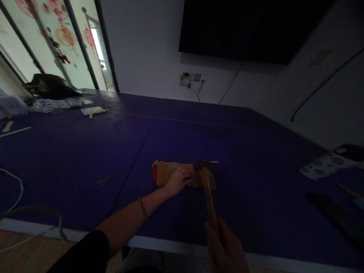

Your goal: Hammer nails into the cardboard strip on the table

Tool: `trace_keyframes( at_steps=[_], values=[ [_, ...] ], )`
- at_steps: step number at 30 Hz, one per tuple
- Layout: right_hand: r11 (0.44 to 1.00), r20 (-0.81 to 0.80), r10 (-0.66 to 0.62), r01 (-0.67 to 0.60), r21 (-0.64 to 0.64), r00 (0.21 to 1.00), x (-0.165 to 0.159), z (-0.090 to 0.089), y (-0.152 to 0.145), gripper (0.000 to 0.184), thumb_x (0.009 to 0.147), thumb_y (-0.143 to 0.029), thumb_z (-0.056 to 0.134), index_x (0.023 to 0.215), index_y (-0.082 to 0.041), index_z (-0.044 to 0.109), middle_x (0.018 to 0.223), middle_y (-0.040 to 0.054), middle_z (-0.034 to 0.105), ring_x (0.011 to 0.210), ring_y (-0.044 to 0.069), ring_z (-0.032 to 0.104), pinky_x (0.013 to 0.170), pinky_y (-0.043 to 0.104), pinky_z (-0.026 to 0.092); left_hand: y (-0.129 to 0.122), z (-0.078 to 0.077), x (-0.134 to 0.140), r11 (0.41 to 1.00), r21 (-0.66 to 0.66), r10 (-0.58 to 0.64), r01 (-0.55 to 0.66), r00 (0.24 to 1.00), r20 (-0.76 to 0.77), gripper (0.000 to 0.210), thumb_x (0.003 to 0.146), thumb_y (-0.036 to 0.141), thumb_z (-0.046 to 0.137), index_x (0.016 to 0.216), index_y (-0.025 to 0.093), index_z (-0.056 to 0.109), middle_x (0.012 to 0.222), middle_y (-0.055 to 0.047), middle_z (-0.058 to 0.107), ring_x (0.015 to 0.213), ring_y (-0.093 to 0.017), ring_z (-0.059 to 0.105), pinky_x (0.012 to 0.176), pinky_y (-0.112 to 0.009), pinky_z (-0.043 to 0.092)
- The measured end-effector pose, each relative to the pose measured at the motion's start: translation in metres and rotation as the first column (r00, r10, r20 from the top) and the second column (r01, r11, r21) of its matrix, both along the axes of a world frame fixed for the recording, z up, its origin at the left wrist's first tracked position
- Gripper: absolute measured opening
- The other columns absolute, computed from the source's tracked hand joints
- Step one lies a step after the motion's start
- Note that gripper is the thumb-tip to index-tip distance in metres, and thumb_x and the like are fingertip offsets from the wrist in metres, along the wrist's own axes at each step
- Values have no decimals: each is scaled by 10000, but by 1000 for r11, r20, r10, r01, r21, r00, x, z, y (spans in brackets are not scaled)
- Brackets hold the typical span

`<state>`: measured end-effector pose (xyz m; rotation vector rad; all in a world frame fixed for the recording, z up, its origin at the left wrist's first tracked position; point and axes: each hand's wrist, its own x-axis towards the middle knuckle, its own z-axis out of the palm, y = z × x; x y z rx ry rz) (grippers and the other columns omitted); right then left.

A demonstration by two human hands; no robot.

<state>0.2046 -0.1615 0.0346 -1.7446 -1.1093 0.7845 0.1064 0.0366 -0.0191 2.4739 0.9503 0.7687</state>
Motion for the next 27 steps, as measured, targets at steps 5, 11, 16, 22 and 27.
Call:
trace_keyframes(
  at_steps=[5,11,16,22,27],
  values=[
    [999,-4,8,-8,-46,1000,-1,-6,5,331,711,-513,531,640,-190,557,426,-41,441,386,105,425,331,196,328,0,-1,0,1000,9,-2,2,1000,8,98,759,216,620,710,135,644,778,-47,649,798,-172,578,769,-273,418],
    [999,-53,27,-29,-38,998,3,-2,-5,349,725,-538,507,702,-193,558,426,-62,421,340,88,384,310,190,302,1,-3,0,1000,8,4,-4,1000,21,77,736,212,647,705,142,655,793,-42,657,826,-166,580,789,-271,419],
    [998,73,24,-20,-51,997,-1,-5,2,319,730,-484,497,626,-186,543,446,-52,430,402,99,420,378,200,355,0,-3,0,1000,3,27,-27,999,42,72,737,203,644,710,143,674,786,-39,668,795,-158,589,763,-260,432],
    [1000,-65,23,-24,-11,998,4,-7,-4,287,682,-479,581,701,-194,610,468,-13,529,442,130,503,416,215,420,-2,0,0,999,-7,41,-41,999,36,63,738,199,642,745,155,686,818,-39,674,821,-164,588,777,-268,433],
    [1000,-158,12,-16,-22,987,2,-6,-9,316,703,-500,584,739,-186,592,410,-54,463,342,93,437,318,189,363,-3,2,-1,999,-18,39,-39,999,15,56,736,197,643,762,161,676,824,-38,662,831,-163,582,792,-272,433]
  ],
)
